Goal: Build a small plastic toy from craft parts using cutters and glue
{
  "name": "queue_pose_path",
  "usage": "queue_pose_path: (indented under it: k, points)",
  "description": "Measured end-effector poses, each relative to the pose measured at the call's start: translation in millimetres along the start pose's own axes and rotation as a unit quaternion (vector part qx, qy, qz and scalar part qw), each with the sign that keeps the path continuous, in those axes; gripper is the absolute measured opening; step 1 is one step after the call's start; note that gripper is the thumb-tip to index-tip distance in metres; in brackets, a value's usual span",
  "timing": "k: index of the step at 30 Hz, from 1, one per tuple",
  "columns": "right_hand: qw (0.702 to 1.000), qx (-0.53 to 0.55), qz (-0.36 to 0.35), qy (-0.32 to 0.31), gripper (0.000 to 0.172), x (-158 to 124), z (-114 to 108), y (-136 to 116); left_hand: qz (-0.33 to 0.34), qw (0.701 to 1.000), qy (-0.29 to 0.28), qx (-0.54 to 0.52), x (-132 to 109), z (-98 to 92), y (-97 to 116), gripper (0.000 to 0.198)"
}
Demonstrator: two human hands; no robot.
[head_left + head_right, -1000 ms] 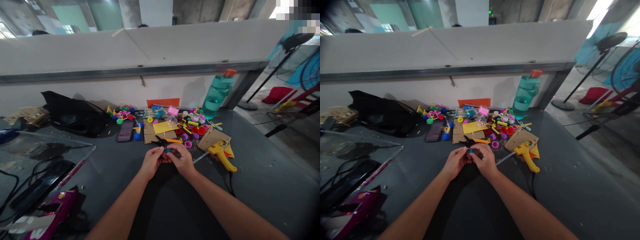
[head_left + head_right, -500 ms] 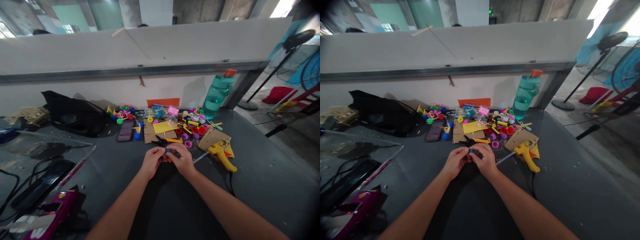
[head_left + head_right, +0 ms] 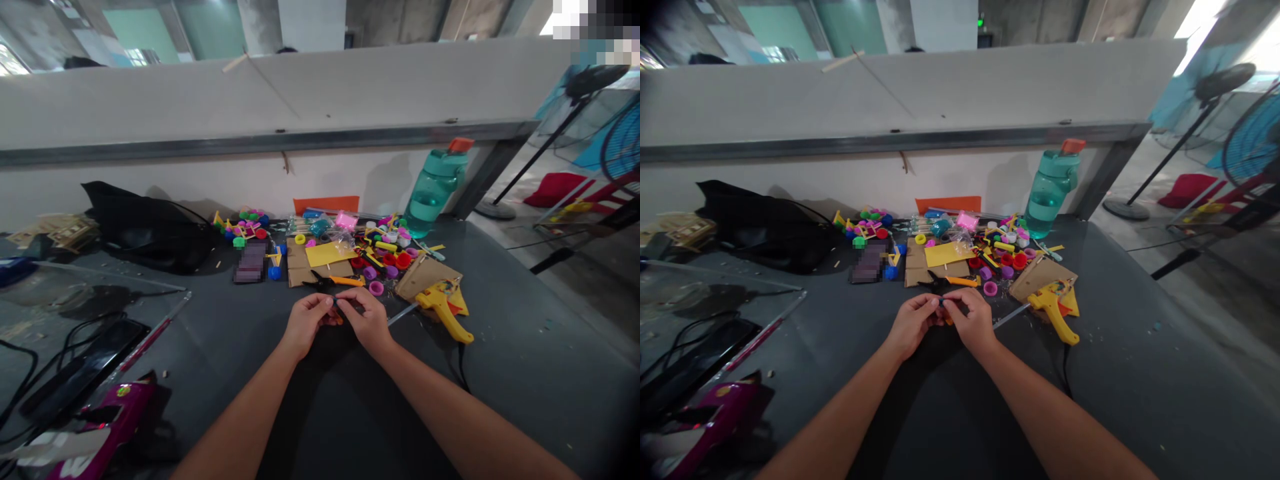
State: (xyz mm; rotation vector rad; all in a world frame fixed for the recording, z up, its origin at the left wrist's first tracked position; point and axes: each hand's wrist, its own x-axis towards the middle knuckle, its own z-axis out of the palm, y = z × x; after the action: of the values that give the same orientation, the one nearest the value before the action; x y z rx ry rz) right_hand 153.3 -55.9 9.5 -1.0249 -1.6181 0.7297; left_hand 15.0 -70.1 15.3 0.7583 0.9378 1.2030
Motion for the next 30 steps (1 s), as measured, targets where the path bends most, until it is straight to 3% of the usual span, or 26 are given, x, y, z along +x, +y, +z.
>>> queue_pose_path:
  k: [18, 30]
  points:
    - [0.999, 0.017, 0.014, -0.029, 0.016, -1.3, 0.5, 1.9, 0.007, 0.999, 0.014, 0.031, 1.6, -1.1, 2.2, 0.021]
    - [1.0, 0.006, 0.017, -0.004, 0.016, -1.5, 0.7, 2.7, 0.019, 1.0, 0.017, 0.0, 3.2, -3.0, -1.7, 0.023]
